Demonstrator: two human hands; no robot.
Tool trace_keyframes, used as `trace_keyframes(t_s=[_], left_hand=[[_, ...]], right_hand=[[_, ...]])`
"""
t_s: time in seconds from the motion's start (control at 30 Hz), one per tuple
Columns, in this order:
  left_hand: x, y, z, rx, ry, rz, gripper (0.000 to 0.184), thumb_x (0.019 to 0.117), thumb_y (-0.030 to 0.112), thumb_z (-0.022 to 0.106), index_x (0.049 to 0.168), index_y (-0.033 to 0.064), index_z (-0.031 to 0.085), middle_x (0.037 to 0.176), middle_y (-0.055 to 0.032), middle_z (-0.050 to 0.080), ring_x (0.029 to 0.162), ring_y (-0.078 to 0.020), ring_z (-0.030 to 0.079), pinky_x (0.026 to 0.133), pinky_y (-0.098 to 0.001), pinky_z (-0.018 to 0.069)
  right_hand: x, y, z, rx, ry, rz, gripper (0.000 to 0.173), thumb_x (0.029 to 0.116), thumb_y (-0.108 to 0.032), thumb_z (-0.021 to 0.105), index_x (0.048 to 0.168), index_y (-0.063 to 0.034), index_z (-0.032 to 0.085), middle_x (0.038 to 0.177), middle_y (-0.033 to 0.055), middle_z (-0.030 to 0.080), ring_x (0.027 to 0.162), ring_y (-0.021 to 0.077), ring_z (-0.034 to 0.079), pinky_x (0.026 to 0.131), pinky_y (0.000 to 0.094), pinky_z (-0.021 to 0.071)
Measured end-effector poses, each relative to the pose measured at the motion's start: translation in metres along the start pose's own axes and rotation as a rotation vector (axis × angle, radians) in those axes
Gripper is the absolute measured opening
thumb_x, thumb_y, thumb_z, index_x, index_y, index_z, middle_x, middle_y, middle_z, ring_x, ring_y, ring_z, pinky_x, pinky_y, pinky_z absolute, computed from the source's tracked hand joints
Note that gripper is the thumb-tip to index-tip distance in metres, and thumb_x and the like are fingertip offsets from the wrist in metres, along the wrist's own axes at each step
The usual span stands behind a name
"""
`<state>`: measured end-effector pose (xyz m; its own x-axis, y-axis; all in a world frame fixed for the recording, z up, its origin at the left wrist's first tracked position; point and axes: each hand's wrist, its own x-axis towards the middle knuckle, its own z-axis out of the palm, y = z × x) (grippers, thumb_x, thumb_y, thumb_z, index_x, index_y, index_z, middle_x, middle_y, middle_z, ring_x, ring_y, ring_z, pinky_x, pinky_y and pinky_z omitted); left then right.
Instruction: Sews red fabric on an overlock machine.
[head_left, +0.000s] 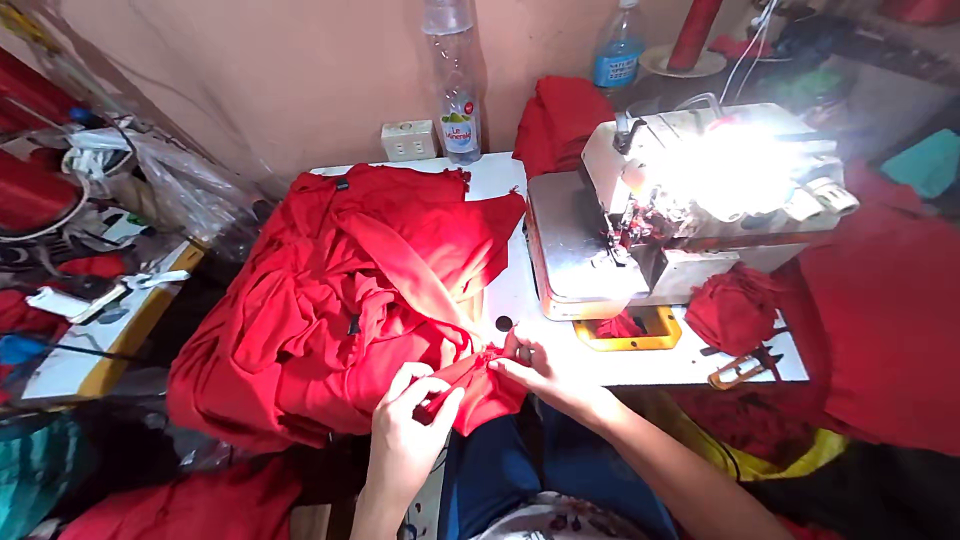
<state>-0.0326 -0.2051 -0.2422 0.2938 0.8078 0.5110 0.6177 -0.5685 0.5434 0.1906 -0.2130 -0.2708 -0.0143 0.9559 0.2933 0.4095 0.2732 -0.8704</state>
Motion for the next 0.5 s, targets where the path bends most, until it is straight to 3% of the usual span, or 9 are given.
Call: trace_keyframes(t_s=[0.17,0.3,0.37,0.4,0.43,0.5], left_hand=[[-0.017,0.028,-0.007,-0.034,0.17,0.187,0.019,0.082,0.019,0.076,0.075,0.0058,0.064,0.086,-0.0048,0.068,0.088,0.0001,0.064,0.08,-0.0084,0.0498],[-0.03,0.048,-0.009,-0.116,0.158,0.165,0.017,0.0881,0.015,0.072,0.09,0.0071,0.057,0.082,-0.002,0.064,0.082,0.0019,0.063,0.078,-0.0096,0.0508],[-0.026,0.057,-0.008,-0.13,0.119,0.09,0.02,0.0863,0.013,0.074,0.098,-0.0023,0.068,0.08,-0.0093,0.068,0.077,-0.0013,0.063,0.075,-0.0104,0.0501],[-0.022,0.061,-0.009,-0.102,0.09,0.076,0.02,0.0855,0.013,0.074,0.097,-0.0029,0.073,0.079,-0.0109,0.068,0.077,-0.0032,0.062,0.075,-0.0102,0.0489],[-0.017,0.064,-0.009,-0.083,0.066,0.084,0.017,0.0849,0.012,0.074,0.092,-0.0024,0.076,0.077,-0.0114,0.067,0.076,-0.0045,0.062,0.074,-0.01,0.0477],[-0.004,0.067,-0.012,-0.082,-0.001,0.127,0.013,0.0875,0.012,0.071,0.088,0.0001,0.076,0.079,-0.0098,0.066,0.081,-0.0034,0.062,0.077,-0.0087,0.0472]], right_hand=[[-0.007,-0.008,-0.001,0.038,0.304,-0.448,0.014,0.0848,-0.008,0.072,0.079,-0.0021,0.061,0.076,0.0085,0.065,0.074,0.0069,0.064,0.07,0.0161,0.0516],[-0.019,-0.022,-0.017,-0.136,0.436,-0.568,0.006,0.0927,-0.01,0.066,0.094,-0.0046,0.064,0.081,0.0063,0.066,0.079,0.0052,0.063,0.075,0.0118,0.0506],[-0.022,-0.025,-0.025,-0.223,0.42,-0.628,0.016,0.0998,-0.012,0.059,0.112,-0.0049,0.068,0.089,0.0074,0.066,0.083,0.0071,0.063,0.079,0.0118,0.0511],[-0.022,-0.026,-0.029,-0.256,0.377,-0.646,0.021,0.1011,-0.011,0.057,0.118,-0.0058,0.068,0.089,0.0081,0.065,0.081,0.009,0.063,0.079,0.0128,0.0509],[-0.022,-0.026,-0.034,-0.274,0.327,-0.652,0.023,0.1001,-0.009,0.057,0.119,-0.0066,0.07,0.087,0.0082,0.065,0.079,0.0104,0.062,0.076,0.0139,0.0503],[-0.024,-0.023,-0.044,-0.251,0.251,-0.623,0.022,0.096,-0.008,0.058,0.111,-0.0059,0.074,0.084,0.0082,0.067,0.077,0.0111,0.063,0.074,0.0155,0.0503]])
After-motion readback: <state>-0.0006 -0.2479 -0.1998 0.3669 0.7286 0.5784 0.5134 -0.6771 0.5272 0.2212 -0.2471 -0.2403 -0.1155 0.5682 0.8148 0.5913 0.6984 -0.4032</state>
